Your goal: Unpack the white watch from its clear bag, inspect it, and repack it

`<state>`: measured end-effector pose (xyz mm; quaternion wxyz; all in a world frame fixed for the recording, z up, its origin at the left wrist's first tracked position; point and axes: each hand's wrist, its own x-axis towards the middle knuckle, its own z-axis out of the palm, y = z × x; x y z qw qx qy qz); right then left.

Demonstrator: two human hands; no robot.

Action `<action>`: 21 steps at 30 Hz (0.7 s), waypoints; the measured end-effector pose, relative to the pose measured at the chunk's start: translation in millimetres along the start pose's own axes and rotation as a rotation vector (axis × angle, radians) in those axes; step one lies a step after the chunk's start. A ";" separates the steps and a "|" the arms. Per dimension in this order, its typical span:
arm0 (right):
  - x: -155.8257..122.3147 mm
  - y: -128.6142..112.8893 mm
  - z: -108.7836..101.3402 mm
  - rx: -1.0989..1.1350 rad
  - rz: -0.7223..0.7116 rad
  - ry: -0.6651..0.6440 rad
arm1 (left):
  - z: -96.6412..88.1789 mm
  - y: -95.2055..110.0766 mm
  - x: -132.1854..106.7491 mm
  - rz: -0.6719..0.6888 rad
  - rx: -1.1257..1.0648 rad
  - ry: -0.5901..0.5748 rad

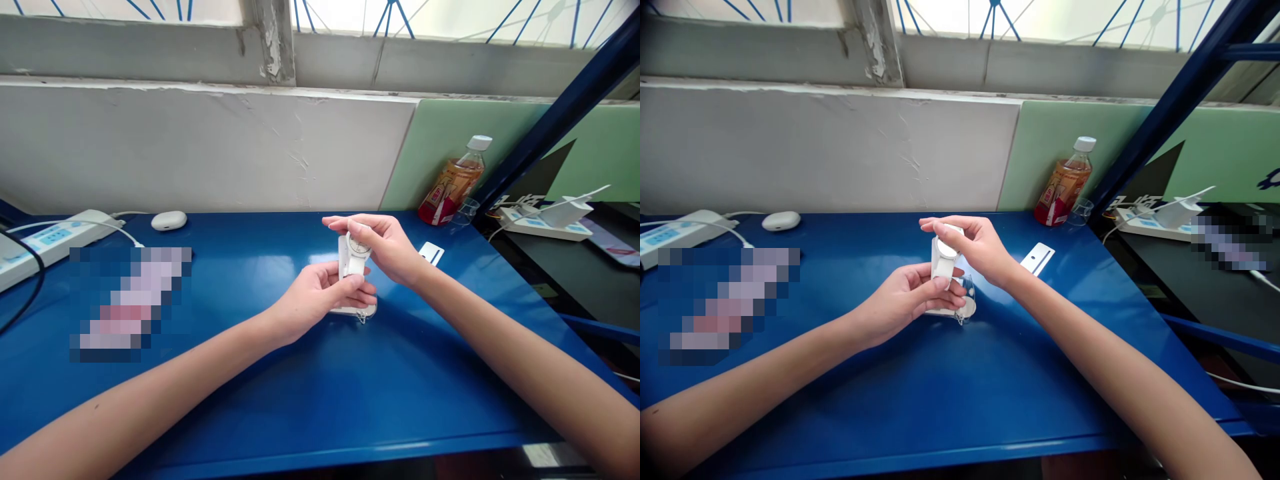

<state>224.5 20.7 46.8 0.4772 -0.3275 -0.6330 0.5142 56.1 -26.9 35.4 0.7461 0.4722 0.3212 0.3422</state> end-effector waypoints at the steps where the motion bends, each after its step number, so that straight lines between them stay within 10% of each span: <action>1: 0.7 0.2 0.2 0.051 0.020 -0.031 | 0.8 0.0 -0.8 -0.009 0.016 -0.012; 8: 1.9 -12.3 0.7 0.499 0.191 -0.225 | 6.4 -3.4 -3.5 -0.115 0.007 -0.134; 21: 0.3 -17.8 -2.9 0.592 0.258 -0.289 | 8.3 -6.7 -3.7 -0.163 0.005 -0.062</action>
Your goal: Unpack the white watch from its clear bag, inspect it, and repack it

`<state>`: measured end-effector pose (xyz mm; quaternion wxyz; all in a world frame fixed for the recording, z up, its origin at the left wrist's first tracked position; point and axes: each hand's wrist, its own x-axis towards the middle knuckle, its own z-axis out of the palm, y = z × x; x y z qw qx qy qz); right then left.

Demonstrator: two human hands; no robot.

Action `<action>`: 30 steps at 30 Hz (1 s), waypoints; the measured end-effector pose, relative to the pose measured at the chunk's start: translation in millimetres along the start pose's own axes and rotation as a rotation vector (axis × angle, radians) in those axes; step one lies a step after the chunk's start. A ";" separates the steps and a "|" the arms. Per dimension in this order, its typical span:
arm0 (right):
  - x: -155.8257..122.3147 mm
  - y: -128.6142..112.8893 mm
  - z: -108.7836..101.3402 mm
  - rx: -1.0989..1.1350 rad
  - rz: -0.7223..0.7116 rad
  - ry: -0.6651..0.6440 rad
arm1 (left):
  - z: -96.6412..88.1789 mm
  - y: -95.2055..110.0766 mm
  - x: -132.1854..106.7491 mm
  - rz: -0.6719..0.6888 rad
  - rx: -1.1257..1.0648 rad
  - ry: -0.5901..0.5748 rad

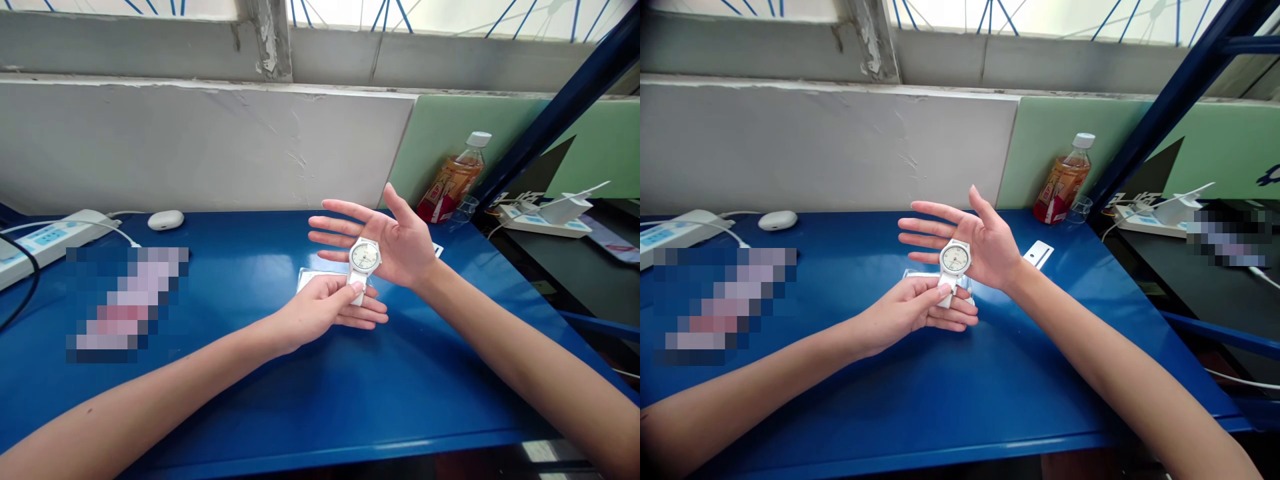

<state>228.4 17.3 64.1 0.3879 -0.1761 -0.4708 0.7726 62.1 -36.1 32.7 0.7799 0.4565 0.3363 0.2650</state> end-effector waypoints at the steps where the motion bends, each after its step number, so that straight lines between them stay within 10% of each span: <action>1: 0.1 0.1 -0.3 0.004 0.002 -0.012 | 0.0 0.2 0.1 -0.004 0.000 0.002; 14: 0.4 2.2 0.3 -0.039 0.024 -0.015 | -1.4 0.6 1.6 0.011 0.042 -0.004; 20: 7.9 -2.8 -5.8 -0.375 -0.132 0.316 | -12.1 13.3 3.7 0.187 0.170 0.118; 30: -40.7 11.5 -3.7 -0.938 -0.316 0.534 | -34.5 15.8 1.4 0.705 1.332 0.554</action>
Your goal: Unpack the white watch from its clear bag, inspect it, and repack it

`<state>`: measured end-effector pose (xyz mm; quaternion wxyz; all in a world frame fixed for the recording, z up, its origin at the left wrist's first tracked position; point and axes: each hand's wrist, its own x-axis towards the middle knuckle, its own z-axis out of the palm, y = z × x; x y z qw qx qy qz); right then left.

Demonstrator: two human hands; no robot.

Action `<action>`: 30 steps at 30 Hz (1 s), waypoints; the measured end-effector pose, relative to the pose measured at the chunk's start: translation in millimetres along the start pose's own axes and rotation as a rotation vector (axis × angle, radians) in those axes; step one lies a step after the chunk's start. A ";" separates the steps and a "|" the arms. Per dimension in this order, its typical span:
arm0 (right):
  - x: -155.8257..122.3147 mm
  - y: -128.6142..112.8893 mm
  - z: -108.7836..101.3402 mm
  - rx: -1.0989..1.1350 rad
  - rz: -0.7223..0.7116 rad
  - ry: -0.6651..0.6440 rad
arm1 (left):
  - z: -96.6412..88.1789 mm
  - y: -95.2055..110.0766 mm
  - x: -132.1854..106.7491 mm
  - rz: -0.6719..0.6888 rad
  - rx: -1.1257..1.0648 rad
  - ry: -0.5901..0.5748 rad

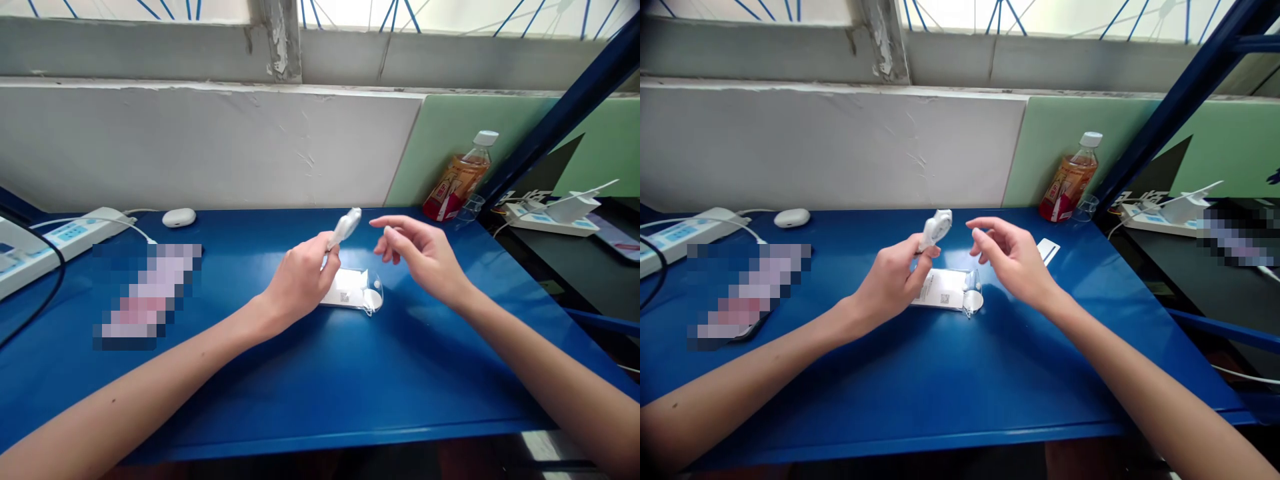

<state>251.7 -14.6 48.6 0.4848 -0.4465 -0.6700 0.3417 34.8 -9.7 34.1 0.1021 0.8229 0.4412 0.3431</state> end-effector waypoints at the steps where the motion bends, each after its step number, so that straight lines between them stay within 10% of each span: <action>1: -7.4 3.9 1.0 -0.007 0.005 -0.017 | 1.5 -0.5 -1.7 0.054 0.092 0.004; 8: -28.3 12.3 8.0 -0.257 -0.156 0.022 | 14.5 -2.3 -10.0 0.419 0.391 0.107; 20: -25.8 21.9 3.7 -0.326 -0.122 0.001 | 21.3 -6.2 -13.9 0.425 0.280 0.067; 30: -17.5 30.8 -7.1 -0.321 -0.062 0.062 | 7.6 -16.9 -15.0 0.297 0.210 -0.402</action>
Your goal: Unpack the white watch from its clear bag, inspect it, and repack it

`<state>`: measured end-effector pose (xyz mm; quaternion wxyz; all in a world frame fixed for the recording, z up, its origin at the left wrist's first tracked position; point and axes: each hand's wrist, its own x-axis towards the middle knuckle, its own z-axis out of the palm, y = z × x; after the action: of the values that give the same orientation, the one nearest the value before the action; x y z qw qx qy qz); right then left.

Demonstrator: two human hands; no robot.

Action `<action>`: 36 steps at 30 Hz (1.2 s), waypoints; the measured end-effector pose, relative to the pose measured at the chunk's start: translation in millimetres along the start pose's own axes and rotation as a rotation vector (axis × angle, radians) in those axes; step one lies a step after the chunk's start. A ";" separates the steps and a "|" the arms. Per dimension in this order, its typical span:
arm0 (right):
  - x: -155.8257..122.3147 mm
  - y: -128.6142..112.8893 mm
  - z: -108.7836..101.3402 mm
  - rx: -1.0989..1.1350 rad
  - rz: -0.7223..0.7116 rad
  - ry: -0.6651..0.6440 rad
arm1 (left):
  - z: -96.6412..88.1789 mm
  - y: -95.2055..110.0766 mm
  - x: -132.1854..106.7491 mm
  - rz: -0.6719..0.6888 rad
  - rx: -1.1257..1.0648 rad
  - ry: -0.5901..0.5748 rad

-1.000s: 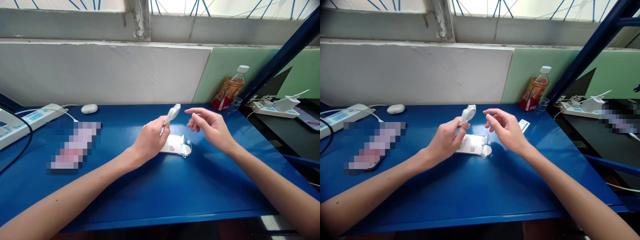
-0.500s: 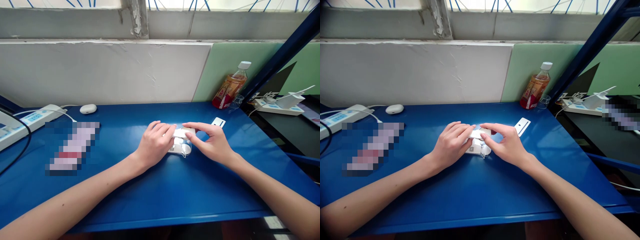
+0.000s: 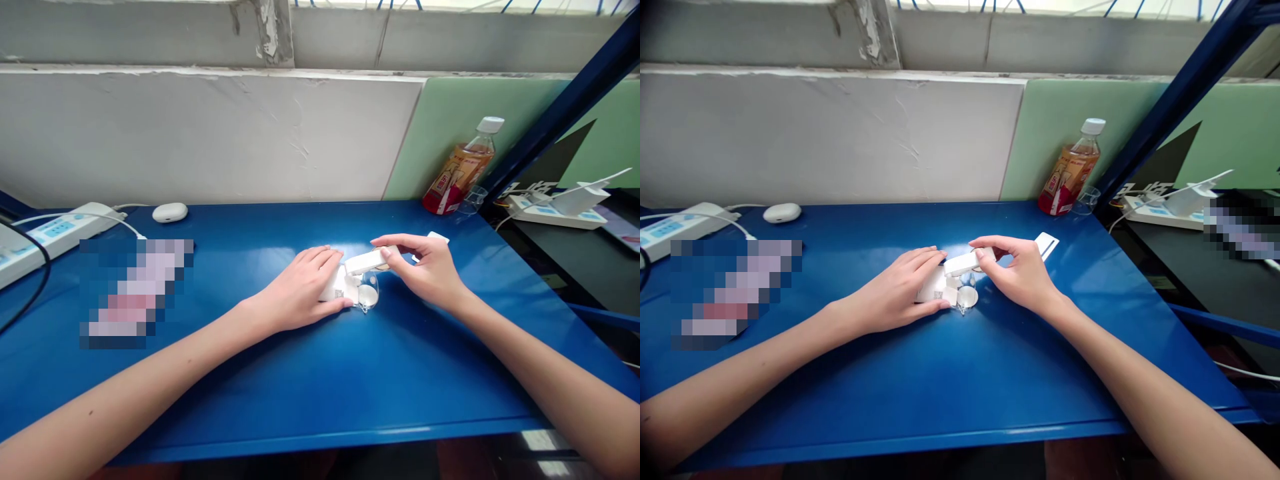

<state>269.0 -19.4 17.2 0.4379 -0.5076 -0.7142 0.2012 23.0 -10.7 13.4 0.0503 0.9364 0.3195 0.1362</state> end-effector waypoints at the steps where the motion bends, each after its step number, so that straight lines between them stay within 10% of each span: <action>1: 0.5 0.7 0.1 -0.013 -0.002 -0.003 | 1.0 -1.6 -2.1 -0.012 -0.010 -0.039; 20: 0.7 0.8 0.0 -0.094 0.076 -0.204 | 15.2 -4.9 -12.6 -0.096 -0.114 0.125; 29: -2.9 7.1 -0.7 -0.589 -0.194 -0.302 | 16.3 -6.2 -13.4 -0.084 -0.092 0.108; 36: 9.1 4.1 -24.7 -0.411 -0.577 -0.432 | 14.5 -5.2 -12.8 -0.089 -0.091 0.108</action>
<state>290.9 -13.4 31.2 0.2058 -0.3096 -0.9280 0.0253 14.5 -14.5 -4.4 0.0816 0.9094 0.3563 0.1985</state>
